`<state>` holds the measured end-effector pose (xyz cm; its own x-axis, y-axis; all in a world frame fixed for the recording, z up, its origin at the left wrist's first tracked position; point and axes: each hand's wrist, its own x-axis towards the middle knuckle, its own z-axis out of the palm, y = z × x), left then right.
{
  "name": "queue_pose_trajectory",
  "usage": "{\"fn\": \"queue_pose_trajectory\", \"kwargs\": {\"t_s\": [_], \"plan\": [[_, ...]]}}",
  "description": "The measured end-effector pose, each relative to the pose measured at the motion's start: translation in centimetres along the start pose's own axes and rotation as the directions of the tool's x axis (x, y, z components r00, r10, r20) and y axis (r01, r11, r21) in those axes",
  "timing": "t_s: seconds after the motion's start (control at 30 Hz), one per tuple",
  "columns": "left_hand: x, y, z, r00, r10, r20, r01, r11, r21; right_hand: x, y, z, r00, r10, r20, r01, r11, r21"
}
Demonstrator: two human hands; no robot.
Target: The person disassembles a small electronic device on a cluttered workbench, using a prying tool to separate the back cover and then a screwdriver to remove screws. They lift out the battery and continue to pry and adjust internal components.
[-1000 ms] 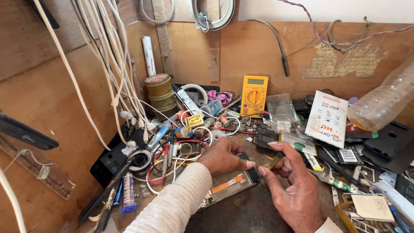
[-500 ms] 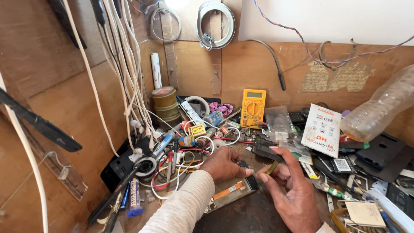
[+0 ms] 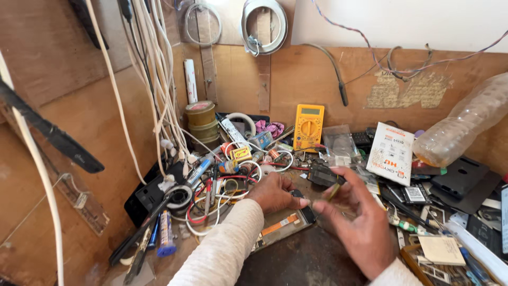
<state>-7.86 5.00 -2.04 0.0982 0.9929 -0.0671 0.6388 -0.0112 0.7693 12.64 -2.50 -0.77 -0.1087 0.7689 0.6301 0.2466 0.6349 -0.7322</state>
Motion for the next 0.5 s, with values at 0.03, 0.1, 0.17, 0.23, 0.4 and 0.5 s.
{"fn": "queue_pose_trajectory", "kwargs": {"t_s": [0.03, 0.1, 0.17, 0.23, 0.4, 0.5], "plan": [[-0.1, -0.1, 0.1, 1.000, -0.009, -0.005, 0.009, 1.000, 0.003, 0.1, 0.0, 0.1, 0.999, 0.022, -0.042, -0.023, 0.999, -0.026], [-0.1, -0.2, 0.3, 1.000, -0.008, -0.013, 0.007, 0.999, -0.041, 0.5, -0.1, 0.5, 0.989, 0.051, -0.135, -0.062, 0.995, -0.080], [0.1, -0.5, 0.3, 1.000, 0.018, 0.000, -0.018, 0.998, -0.063, 0.4, -0.4, 0.9, 0.990, -0.002, -0.139, 0.002, 1.000, 0.003], [0.4, -1.0, 0.3, 0.997, 0.066, 0.039, -0.063, 0.996, -0.068, 0.2, -0.7, 1.0, 0.992, 0.000, -0.127, 0.009, 0.997, 0.070], [1.5, -2.3, 0.3, 0.956, 0.229, 0.182, -0.148, 0.915, -0.375, 0.1, -1.2, 0.6, 0.992, 0.035, -0.119, -0.033, 0.999, 0.018], [1.6, -2.7, 0.5, 0.959, 0.204, 0.195, -0.115, 0.915, -0.387, 0.2, -1.2, 0.4, 0.986, 0.040, -0.164, -0.044, 0.999, -0.024]]}}
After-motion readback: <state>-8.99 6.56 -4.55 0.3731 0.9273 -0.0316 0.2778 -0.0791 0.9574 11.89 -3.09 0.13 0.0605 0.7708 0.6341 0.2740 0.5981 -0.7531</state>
